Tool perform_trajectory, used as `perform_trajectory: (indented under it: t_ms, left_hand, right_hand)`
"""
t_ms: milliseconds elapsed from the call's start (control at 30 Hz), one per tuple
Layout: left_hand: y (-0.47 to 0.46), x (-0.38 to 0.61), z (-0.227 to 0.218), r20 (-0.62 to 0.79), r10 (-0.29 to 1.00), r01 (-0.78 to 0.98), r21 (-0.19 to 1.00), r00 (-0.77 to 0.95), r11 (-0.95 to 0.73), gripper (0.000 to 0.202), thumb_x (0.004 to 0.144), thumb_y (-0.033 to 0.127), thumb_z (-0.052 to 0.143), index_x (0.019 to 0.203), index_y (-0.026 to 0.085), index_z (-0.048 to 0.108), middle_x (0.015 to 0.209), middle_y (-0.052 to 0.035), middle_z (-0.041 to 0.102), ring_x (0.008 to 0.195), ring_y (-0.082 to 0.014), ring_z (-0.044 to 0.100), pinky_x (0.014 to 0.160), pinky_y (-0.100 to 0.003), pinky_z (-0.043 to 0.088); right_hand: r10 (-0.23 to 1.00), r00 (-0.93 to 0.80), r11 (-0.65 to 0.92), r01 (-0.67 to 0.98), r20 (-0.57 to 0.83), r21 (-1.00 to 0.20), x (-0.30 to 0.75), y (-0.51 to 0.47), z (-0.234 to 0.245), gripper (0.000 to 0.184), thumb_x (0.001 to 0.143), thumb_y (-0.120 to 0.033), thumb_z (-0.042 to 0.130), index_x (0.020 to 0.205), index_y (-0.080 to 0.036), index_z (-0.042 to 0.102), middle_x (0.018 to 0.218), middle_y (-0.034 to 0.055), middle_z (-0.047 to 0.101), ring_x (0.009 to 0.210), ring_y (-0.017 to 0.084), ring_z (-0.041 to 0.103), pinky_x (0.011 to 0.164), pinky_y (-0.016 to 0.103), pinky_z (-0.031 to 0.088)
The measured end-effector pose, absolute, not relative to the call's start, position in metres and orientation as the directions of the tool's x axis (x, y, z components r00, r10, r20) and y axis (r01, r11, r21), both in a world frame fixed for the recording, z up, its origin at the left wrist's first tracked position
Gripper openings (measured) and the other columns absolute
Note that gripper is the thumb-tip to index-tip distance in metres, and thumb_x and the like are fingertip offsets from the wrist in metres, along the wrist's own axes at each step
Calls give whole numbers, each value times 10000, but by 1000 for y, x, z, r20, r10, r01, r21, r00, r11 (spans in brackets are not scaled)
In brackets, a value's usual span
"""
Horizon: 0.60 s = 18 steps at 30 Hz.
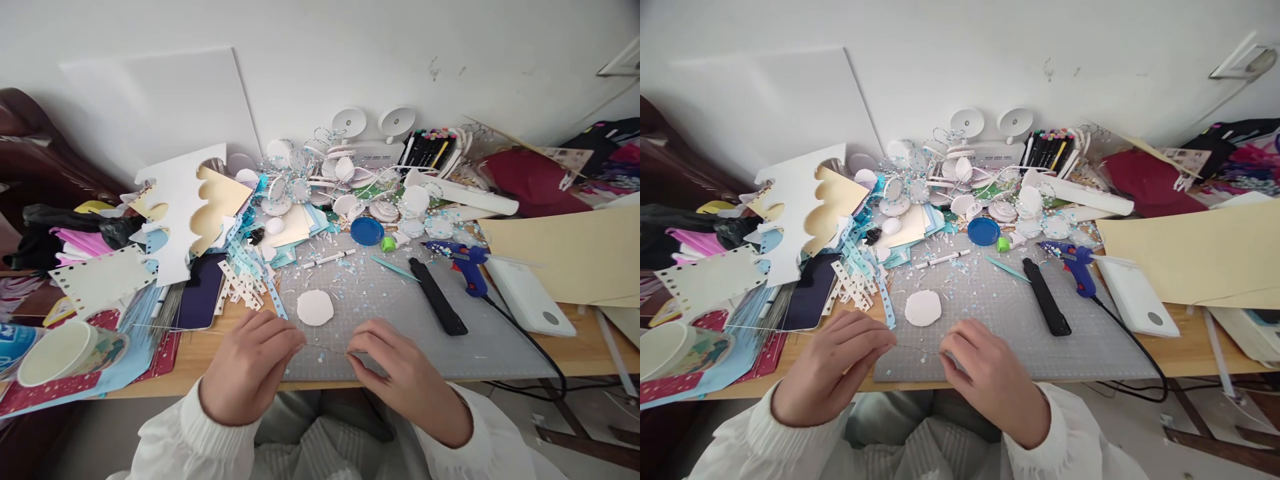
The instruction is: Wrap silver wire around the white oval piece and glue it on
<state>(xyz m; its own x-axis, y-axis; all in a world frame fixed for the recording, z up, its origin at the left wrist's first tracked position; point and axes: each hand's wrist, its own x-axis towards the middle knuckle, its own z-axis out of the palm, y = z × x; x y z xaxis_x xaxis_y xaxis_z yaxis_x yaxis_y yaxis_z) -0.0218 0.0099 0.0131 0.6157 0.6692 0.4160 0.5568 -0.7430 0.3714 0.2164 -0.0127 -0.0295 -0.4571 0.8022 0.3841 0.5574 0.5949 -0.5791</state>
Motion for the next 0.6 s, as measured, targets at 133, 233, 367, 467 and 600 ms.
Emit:
perform_trajectory:
  t_ms: [133, 233, 367, 467, 600]
  left_hand:
    - [7, -21, 12, 418, 645, 545, 344, 640, -765, 234, 857, 30, 440, 941, 169, 609, 833, -35, 695, 730, -168, 555, 657, -311, 398]
    - [6, -22, 7, 446, 625, 534, 325, 641, -780, 291, 831, 6, 420, 983, 171, 605, 887, -37, 698, 760, -169, 542, 671, -318, 388]
    - [7, -24, 4, 483, 569, 527, 236, 665, -816, 284, 856, 50, 420, 1036, 157, 612, 934, -59, 703, 793, -177, 543, 689, -333, 381]
    - [9, -23, 7, 510, 524, 522, 163, 682, -837, 273, 892, 65, 408, 1032, 137, 631, 955, -61, 713, 814, -174, 550, 708, -334, 369]
    - [11, -21, 14, 529, 487, 519, 99, 695, -849, 282, 944, 76, 387, 1012, 124, 656, 962, -42, 733, 848, -164, 558, 751, -329, 360]
  right_hand:
    - [836, -428, 544, 567, 342, -619, 215, -11, -34, 173, 874, -43, 503, 952, -196, 523, 900, 43, 571, 869, 180, 553, 769, 309, 459]
    - [838, -446, 533, 542, 315, -649, 215, -12, -35, 172, 891, -53, 492, 962, -203, 536, 896, 38, 568, 863, 173, 550, 766, 300, 457]
    - [858, -430, 487, 510, 280, -709, 216, -12, -34, 166, 881, -43, 489, 895, -204, 529, 862, 25, 554, 832, 158, 539, 740, 280, 446]
    - [890, -389, 419, 488, 239, -766, 218, -13, -30, 151, 856, -54, 523, 879, -203, 523, 848, 15, 542, 788, 141, 523, 701, 258, 434]
    - [919, -355, 329, 460, 169, -825, 222, -13, -21, 106, 845, -119, 570, 871, -211, 525, 820, -1, 535, 735, 133, 497, 641, 247, 412]
